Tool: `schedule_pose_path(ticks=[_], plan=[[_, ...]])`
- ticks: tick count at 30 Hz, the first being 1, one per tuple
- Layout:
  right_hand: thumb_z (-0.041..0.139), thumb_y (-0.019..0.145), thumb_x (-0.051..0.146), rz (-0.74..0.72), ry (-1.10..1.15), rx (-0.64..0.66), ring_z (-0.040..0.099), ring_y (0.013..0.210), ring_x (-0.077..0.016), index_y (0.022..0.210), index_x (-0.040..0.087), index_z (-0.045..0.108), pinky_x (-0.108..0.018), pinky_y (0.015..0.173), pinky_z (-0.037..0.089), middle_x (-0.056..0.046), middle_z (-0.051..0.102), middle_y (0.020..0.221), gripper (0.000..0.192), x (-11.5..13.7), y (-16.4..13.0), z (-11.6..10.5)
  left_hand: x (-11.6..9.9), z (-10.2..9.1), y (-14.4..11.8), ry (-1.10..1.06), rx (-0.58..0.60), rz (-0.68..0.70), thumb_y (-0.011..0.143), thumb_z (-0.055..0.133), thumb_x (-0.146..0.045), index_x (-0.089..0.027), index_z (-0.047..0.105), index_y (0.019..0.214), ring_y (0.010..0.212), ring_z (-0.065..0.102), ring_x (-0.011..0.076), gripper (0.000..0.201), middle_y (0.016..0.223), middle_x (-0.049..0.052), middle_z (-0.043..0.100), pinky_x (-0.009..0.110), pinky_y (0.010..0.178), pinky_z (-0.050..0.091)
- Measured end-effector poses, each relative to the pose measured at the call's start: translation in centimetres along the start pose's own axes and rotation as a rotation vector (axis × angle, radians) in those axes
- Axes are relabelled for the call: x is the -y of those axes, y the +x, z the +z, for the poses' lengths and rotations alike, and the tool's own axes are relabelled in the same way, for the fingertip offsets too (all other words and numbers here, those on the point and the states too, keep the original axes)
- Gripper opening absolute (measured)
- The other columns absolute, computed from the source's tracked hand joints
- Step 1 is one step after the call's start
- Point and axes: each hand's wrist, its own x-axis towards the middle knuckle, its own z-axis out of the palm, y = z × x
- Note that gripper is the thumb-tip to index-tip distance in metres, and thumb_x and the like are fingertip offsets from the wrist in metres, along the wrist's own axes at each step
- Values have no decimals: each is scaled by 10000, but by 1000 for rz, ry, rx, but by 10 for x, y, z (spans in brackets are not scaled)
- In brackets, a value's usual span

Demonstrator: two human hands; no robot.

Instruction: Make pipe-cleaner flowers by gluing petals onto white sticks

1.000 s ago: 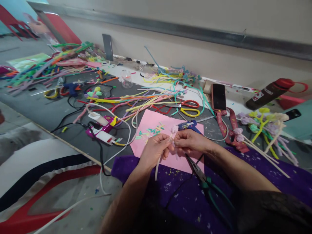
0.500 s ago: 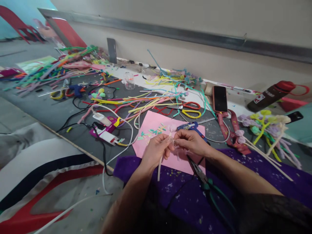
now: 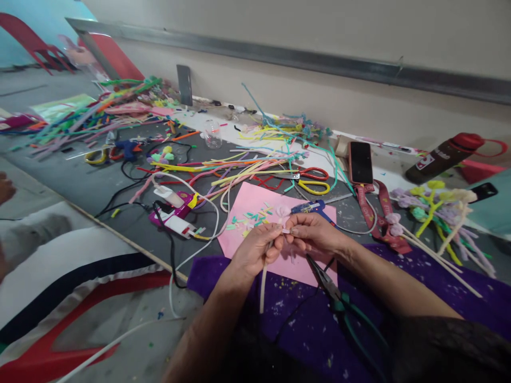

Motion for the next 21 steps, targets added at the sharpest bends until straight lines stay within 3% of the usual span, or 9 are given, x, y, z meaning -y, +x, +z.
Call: schedule_pose_path(ticks=[6,15,18,21], plan=[[676,722,265,-3,73,-13,481,393,-34,767,130,587,-128,324,317,9,624,668,168,-2,3,-2,0,-1,0,-35,11,26,752,591,-334,-118,533,578,280,294,7,283,404,-57,434,147,298,190],[641,760,293,-18,149,68,428,327,-21,777,137,567,-137,321,278,31,601,596,173,-6,0,3,3,4,-1,-75,24,30,726,628,-327,-103,584,653,286,298,4,240,432,-48,473,141,299,183],[601,794,330,-24,53,38,480,353,-43,780,146,571,-146,320,285,15,616,618,187,-1,0,1,3,4,0,-86,2,40,726,627,-318,-98,576,631,288,301,0,245,445,-41,486,138,296,188],[542,834,362,-120,-172,-108,548,438,-67,862,153,608,-158,355,333,-14,646,703,221,4,1,-2,1,3,2,-131,-87,51,716,636,-285,-107,565,643,298,315,-5,204,475,-44,501,130,296,202]])
